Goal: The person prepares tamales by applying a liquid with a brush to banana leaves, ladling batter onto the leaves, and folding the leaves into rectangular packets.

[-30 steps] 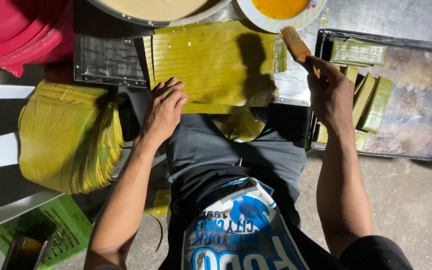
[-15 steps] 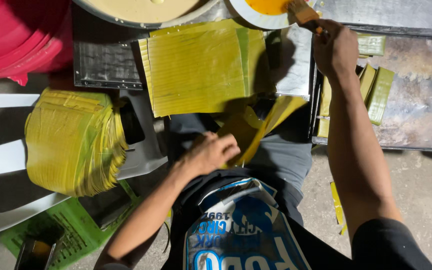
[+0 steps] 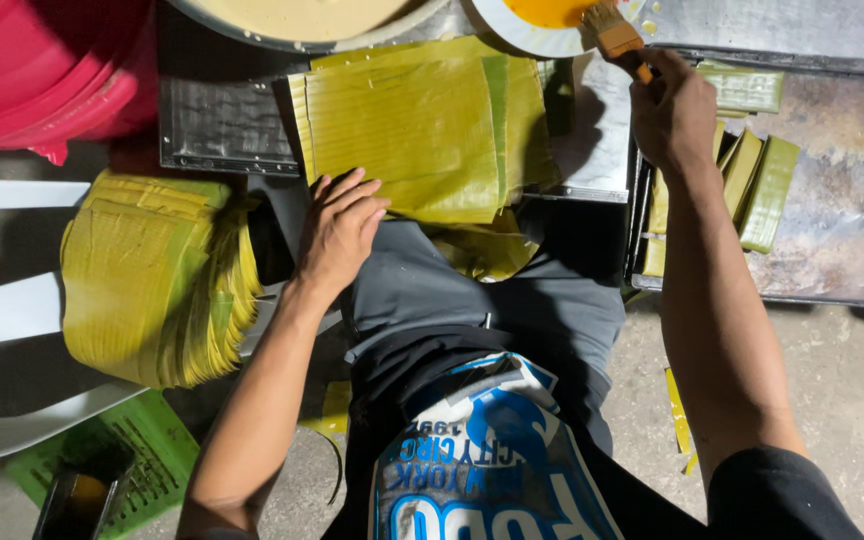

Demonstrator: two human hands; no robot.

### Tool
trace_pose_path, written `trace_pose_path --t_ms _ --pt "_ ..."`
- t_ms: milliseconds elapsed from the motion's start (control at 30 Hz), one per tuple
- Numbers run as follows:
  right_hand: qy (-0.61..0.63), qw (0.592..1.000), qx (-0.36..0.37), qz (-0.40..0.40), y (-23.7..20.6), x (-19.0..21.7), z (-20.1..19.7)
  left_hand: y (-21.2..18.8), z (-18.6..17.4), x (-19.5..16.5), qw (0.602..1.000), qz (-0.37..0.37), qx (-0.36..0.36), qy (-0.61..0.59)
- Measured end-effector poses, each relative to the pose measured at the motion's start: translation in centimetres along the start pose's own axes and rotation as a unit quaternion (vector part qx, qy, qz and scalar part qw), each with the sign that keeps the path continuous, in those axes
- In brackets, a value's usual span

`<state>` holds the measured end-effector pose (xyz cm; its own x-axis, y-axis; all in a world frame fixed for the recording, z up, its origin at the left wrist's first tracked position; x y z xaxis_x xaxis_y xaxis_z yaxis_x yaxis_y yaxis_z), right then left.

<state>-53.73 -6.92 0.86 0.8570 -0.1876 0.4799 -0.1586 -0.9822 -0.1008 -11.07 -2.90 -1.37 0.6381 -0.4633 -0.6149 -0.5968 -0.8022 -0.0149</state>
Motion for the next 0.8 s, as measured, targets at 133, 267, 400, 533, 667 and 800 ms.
trace_pose_path --t_ms 133,267,400,533,667,800 --pt "0.039 0.999 0.024 0.008 0.6 -0.9 2.3 0.2 0.3 -0.6 0.999 -0.032 0.009 -0.017" --pt "0.027 0.999 0.011 -0.016 0.8 -1.2 3.3 0.3 0.2 -1.7 0.998 -0.032 0.045 -0.013" --pt "0.045 0.999 0.019 -0.002 1.0 -2.2 3.7 0.3 -0.4 -4.1 0.999 -0.014 0.049 -0.008" --pt "0.037 0.998 0.002 -0.056 1.1 -1.2 3.1 -2.0 4.0 -13.0 0.97 0.132 0.179 -0.095" --pt "0.029 0.999 0.021 -0.002 0.8 -1.4 2.8 -5.4 9.8 -19.1 0.903 0.158 0.375 -0.136" --pt "0.046 0.997 -0.011 -0.065 -1.3 2.8 0.2 -2.5 7.3 -14.2 0.921 0.083 0.278 -0.261"
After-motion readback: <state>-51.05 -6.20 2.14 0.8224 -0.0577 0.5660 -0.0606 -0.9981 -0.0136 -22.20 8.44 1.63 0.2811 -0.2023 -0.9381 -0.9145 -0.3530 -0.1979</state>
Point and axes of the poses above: each hand's wrist, its own y-axis towards the middle knuckle, its own z-axis out of the palm, x = y × z, the point moved 10 cm from there along y, towards the middle knuckle, and after that the axes turned 11 degrees about x, right-handed, at the moved point
